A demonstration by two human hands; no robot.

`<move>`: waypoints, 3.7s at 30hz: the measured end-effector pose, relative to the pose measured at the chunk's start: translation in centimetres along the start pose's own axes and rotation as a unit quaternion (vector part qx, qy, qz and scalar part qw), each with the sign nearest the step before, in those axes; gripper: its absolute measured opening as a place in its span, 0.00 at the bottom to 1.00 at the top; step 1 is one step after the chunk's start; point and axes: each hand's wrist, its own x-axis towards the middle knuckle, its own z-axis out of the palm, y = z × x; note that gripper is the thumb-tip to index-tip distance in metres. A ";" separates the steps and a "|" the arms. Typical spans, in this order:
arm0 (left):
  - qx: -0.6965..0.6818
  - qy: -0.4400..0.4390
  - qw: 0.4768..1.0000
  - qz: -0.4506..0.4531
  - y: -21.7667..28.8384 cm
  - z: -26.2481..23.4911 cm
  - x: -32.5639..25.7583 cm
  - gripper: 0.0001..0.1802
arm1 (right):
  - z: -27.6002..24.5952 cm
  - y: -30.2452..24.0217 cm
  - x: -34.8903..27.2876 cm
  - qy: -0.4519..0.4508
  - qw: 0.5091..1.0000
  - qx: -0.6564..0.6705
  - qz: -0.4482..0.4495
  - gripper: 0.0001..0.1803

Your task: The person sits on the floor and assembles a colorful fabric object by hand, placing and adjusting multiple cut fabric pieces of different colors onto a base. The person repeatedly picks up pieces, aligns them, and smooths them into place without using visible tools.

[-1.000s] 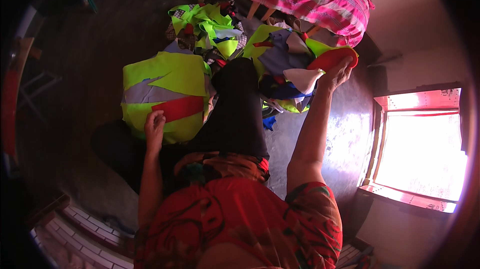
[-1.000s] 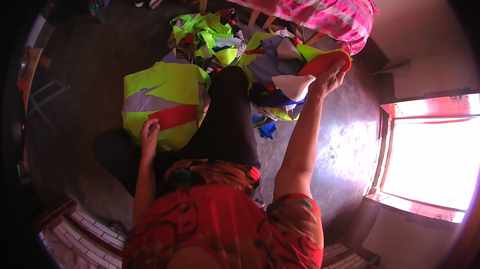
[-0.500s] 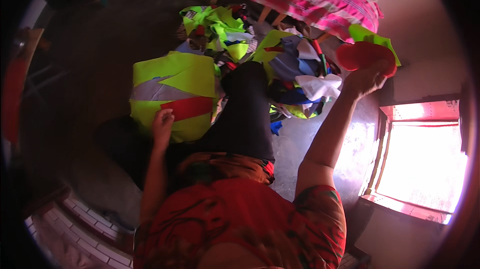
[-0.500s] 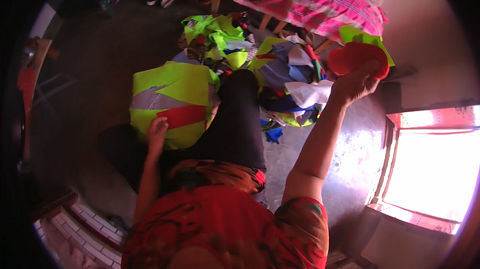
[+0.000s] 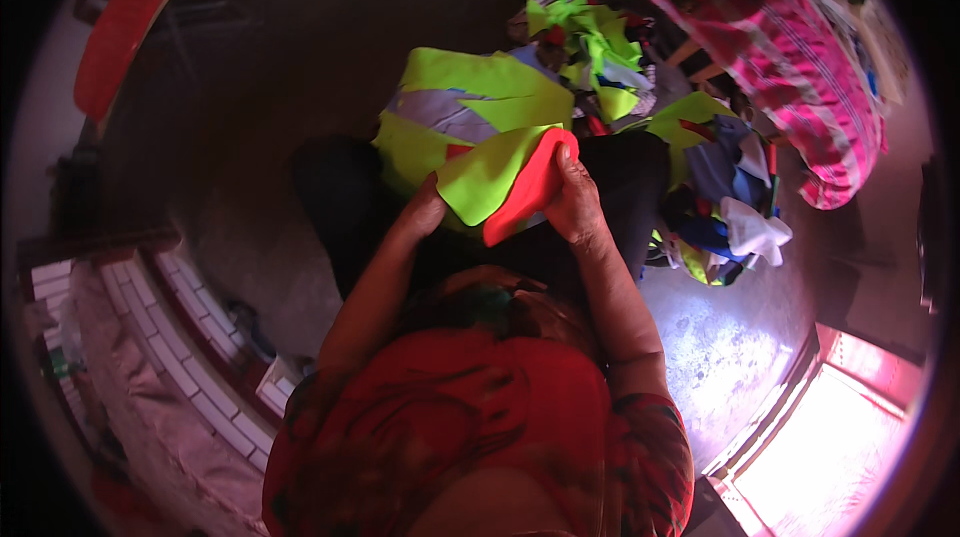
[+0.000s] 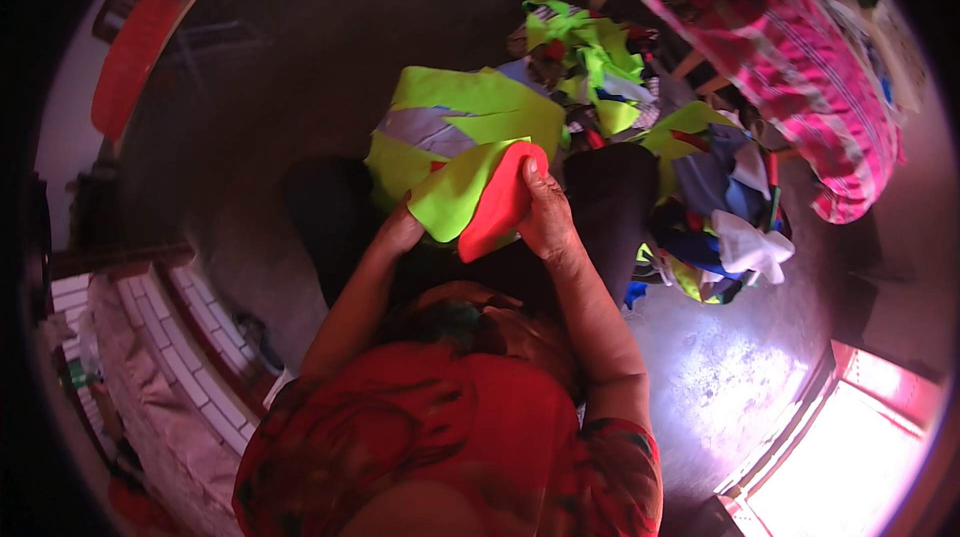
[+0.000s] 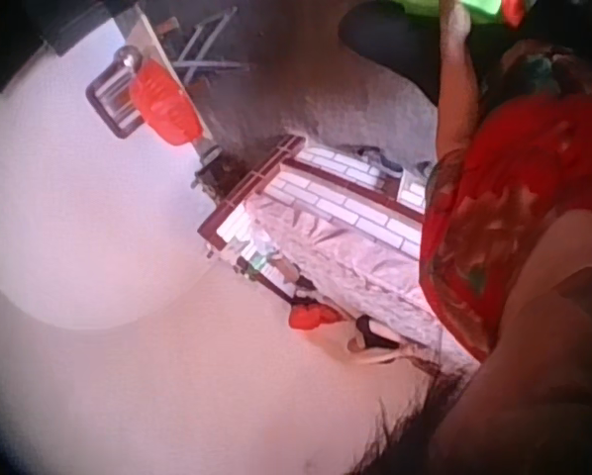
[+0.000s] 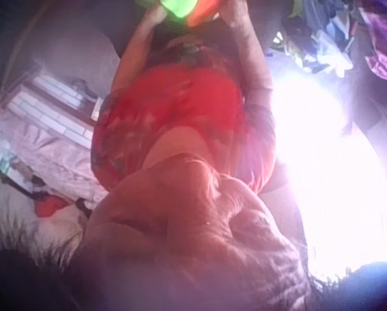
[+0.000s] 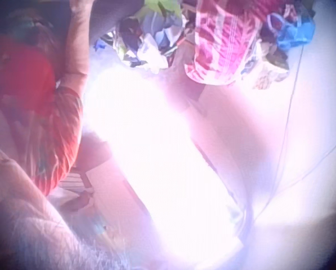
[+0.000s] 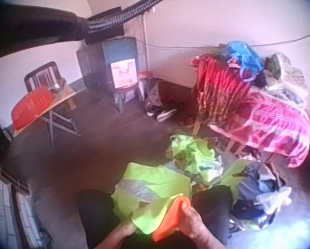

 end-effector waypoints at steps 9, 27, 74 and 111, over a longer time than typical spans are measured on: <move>-0.312 -0.006 0.950 0.012 -1.1 -0.2 0.4 0.32 | -1.6 1.8 1.0 0.100 0.976 -0.186 0.056 0.25; 0.074 0.092 0.986 -0.115 6.7 -0.7 1.1 0.29 | -3.5 3.0 2.3 0.177 0.971 -0.118 -0.104 0.17; -0.330 0.343 0.880 -0.002 2.1 -7.0 9.0 0.20 | -3.3 3.5 2.5 0.096 0.966 -0.239 0.034 0.19; 0.209 0.302 0.918 0.146 4.5 -3.9 5.5 0.23 | -1.7 2.7 2.2 0.027 0.999 -0.028 -0.002 0.25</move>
